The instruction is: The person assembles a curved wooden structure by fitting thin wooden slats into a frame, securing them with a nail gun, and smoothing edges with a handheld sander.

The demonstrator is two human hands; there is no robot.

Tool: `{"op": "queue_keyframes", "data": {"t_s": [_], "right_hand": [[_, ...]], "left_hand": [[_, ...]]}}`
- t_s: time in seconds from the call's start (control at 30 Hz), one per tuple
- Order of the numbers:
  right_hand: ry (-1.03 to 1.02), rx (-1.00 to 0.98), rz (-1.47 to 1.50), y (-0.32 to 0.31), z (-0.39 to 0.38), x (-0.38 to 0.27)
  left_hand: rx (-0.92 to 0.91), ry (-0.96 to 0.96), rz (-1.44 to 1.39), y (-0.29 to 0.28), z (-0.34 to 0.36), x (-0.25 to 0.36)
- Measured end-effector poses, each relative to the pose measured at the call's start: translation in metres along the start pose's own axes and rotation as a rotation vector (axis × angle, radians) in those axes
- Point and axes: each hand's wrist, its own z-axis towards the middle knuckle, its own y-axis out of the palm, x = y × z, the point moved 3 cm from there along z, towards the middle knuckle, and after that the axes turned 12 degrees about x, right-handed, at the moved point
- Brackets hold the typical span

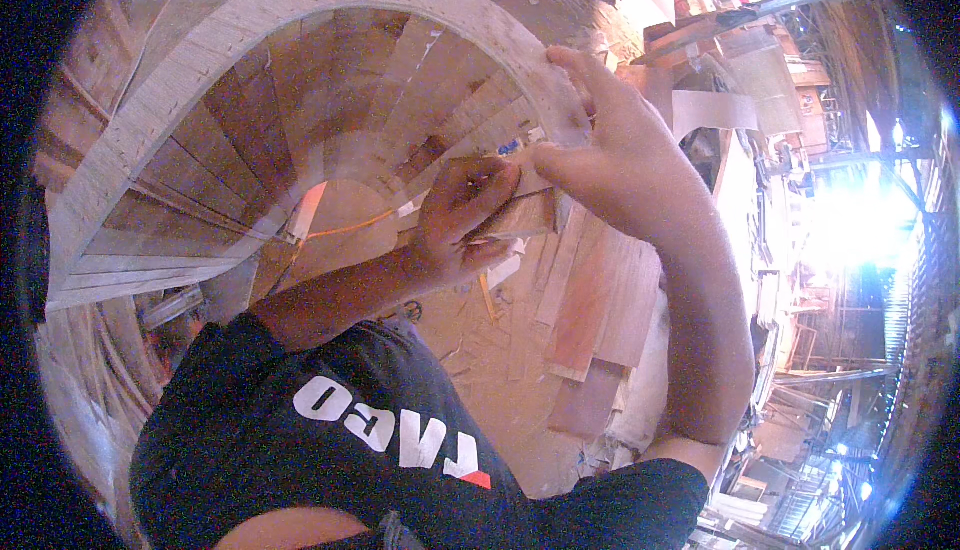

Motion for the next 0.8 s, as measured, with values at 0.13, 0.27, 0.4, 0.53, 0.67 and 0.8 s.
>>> {"op": "queue_keyframes", "data": {"t_s": [0.13,0.27,0.4,0.53,0.67,0.8], "right_hand": [[0.215,-0.047,0.234,-0.014,-0.003,0.006],[0.132,0.109,0.296,-0.010,-0.008,0.024],[0.174,0.070,0.218,0.007,-0.015,0.016],[0.097,0.195,0.110,0.017,-0.016,0.017],[0.043,0.262,-0.035,0.018,-0.017,0.020],[0.075,0.264,-0.020,0.020,-0.015,0.016]], "left_hand": [[0.045,-0.002,-0.026,-0.004,0.007,0.000],[0.019,0.004,0.011,-0.006,0.009,0.003],[0.025,0.013,0.015,-0.006,0.008,0.003],[-0.032,0.013,0.029,-0.005,0.004,-0.001],[0.021,0.029,0.003,-0.005,0.007,0.003],[0.002,0.070,0.026,-0.007,0.010,0.004]]}}
